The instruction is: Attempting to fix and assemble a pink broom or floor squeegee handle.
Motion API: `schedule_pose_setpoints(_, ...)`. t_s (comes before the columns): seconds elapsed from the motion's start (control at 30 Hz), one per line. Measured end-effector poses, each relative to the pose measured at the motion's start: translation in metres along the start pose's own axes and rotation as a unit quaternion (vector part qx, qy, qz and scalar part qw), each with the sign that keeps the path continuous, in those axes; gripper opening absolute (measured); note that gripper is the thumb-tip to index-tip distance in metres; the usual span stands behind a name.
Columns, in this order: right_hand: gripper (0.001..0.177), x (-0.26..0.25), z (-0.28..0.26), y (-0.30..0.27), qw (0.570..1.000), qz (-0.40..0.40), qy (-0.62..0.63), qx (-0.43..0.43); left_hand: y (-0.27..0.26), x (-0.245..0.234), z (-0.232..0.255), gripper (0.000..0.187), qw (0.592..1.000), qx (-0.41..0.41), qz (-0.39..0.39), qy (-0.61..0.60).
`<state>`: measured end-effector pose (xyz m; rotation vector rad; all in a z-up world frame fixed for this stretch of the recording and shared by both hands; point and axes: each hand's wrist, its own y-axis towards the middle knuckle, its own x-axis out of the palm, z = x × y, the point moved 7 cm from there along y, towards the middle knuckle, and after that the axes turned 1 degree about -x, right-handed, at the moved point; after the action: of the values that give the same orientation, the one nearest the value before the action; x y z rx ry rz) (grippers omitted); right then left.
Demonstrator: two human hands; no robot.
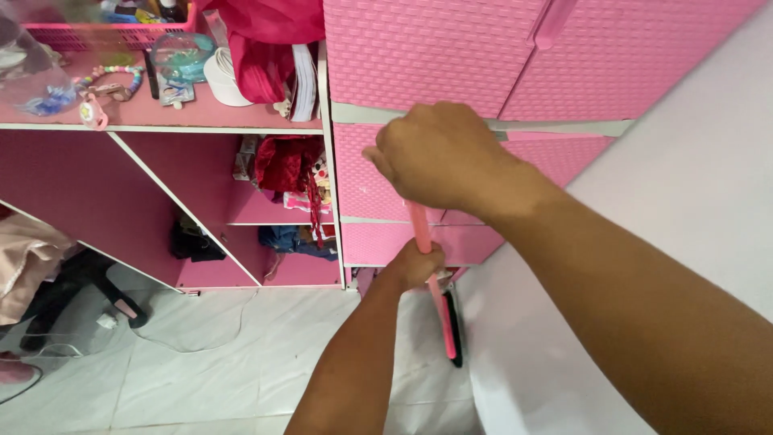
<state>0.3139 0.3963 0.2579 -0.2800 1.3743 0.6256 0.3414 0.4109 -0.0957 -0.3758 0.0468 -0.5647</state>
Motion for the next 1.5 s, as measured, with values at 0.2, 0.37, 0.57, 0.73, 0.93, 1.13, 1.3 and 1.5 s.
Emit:
schedule_pose_setpoints(0.2,0.045,0.016,-0.058,0.011,0.988,0.008,0.126,-0.083,-0.056,-0.047,-0.031,0.022,0.988,0.108,0.092,0.053)
schedule_pose_setpoints(0.37,0.044,0.005,-0.122,0.027,0.973,-0.037,0.155,-0.168,-0.115,-0.084,-0.038,0.026,0.966,0.059,0.252,0.011)
schedule_pose_setpoints(0.57,0.046,0.002,-0.21,0.029,0.945,-0.062,0.143,-0.289,-0.172,-0.114,-0.085,0.025,0.928,0.1,0.356,-0.048)
schedule_pose_setpoints(0.73,0.045,-0.005,-0.273,0.022,0.914,-0.045,0.158,-0.37,-0.225,-0.132,-0.1,0.026,0.898,0.071,0.43,-0.06)
schedule_pose_setpoints(0.93,0.047,-0.02,-0.328,0.016,0.885,-0.03,0.157,-0.436,-0.278,-0.152,-0.114,0.027,0.858,0.094,0.496,-0.092)
schedule_pose_setpoints(1.13,0.046,-0.041,-0.355,0.009,0.86,0.006,0.164,-0.483,-0.327,-0.166,-0.1,0.024,0.835,0.081,0.541,-0.063)
schedule_pose_setpoints(1.3,0.046,-0.09,-0.341,0.014,0.856,0.038,0.162,-0.49,-0.345,-0.172,-0.063,0.026,0.836,0.059,0.545,-0.02)
schedule_pose_setpoints(1.5,0.048,-0.088,-0.333,0.024,0.874,0.045,0.089,-0.475,-0.319,-0.171,-0.034,0.023,0.878,0.111,0.466,0.027)
